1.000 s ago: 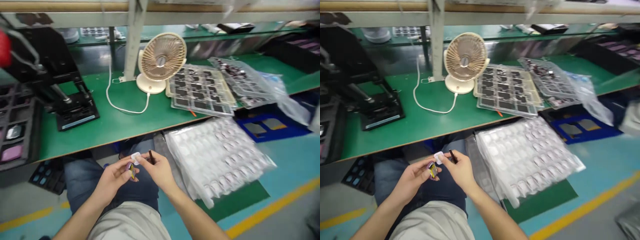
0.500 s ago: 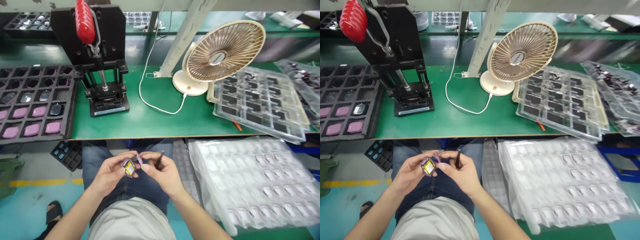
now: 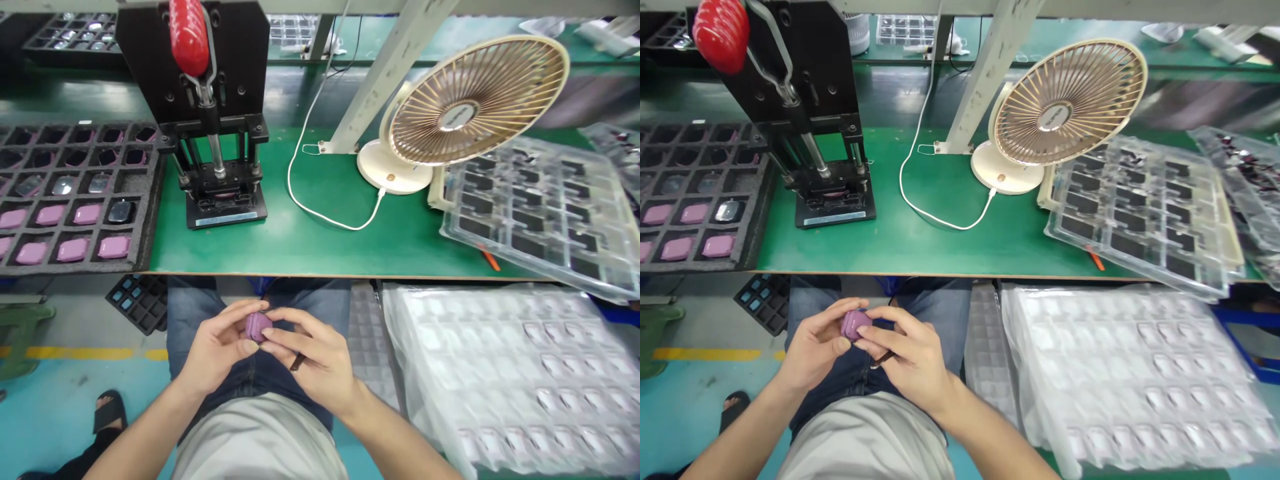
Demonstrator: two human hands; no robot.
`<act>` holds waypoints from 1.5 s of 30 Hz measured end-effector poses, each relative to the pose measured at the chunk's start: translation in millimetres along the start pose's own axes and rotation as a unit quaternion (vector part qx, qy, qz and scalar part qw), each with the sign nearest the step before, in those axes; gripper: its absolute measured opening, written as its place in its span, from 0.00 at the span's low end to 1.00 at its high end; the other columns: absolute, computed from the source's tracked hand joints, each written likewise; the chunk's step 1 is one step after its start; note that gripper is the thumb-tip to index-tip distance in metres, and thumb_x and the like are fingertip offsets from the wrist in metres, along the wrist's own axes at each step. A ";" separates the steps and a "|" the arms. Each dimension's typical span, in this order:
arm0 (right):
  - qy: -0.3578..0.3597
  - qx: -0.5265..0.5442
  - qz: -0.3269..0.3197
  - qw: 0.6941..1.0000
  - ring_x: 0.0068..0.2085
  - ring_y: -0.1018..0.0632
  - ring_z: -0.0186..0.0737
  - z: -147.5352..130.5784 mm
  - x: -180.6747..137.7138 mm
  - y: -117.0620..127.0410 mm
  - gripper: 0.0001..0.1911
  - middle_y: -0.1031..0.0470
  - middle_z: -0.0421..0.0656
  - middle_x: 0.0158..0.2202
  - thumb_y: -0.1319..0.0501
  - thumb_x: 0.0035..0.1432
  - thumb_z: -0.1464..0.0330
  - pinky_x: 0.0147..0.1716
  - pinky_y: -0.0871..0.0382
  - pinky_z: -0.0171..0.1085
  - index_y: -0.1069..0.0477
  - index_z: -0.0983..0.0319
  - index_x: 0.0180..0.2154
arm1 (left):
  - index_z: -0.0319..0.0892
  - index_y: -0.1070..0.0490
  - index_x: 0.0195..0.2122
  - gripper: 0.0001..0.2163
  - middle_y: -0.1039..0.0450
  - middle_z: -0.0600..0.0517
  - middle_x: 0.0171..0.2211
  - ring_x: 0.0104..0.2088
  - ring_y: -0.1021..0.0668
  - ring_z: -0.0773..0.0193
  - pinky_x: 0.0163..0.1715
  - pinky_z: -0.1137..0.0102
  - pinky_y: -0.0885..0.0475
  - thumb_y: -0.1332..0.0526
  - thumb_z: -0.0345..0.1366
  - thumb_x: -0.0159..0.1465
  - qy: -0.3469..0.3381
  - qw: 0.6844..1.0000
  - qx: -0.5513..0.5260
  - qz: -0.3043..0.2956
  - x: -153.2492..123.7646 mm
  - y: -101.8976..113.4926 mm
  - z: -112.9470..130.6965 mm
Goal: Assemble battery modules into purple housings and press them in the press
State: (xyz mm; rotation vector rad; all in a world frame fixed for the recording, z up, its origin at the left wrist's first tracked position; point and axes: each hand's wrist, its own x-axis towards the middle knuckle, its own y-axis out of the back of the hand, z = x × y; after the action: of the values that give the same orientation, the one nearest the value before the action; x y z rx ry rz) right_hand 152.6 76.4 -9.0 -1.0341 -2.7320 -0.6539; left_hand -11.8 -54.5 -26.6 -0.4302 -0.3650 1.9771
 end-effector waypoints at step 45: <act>-0.469 0.525 -0.322 0.633 0.18 0.56 0.23 17.7 50.4 5.4 0.28 0.53 0.25 0.18 0.28 0.61 0.48 0.16 0.63 0.29 0.39 0.60 0.28 | 0.46 0.20 0.55 0.19 0.16 0.47 0.46 0.47 0.14 0.59 0.48 0.64 0.16 0.33 0.19 0.68 -0.358 0.832 0.424 -0.003 13.5 7.2 28.7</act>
State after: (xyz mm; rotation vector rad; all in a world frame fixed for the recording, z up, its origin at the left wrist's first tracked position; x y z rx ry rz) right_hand 118.6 117.9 -8.5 0.0453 -3.2017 1.8268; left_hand -35.9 -47.2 -6.0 0.9009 0.0922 2.0037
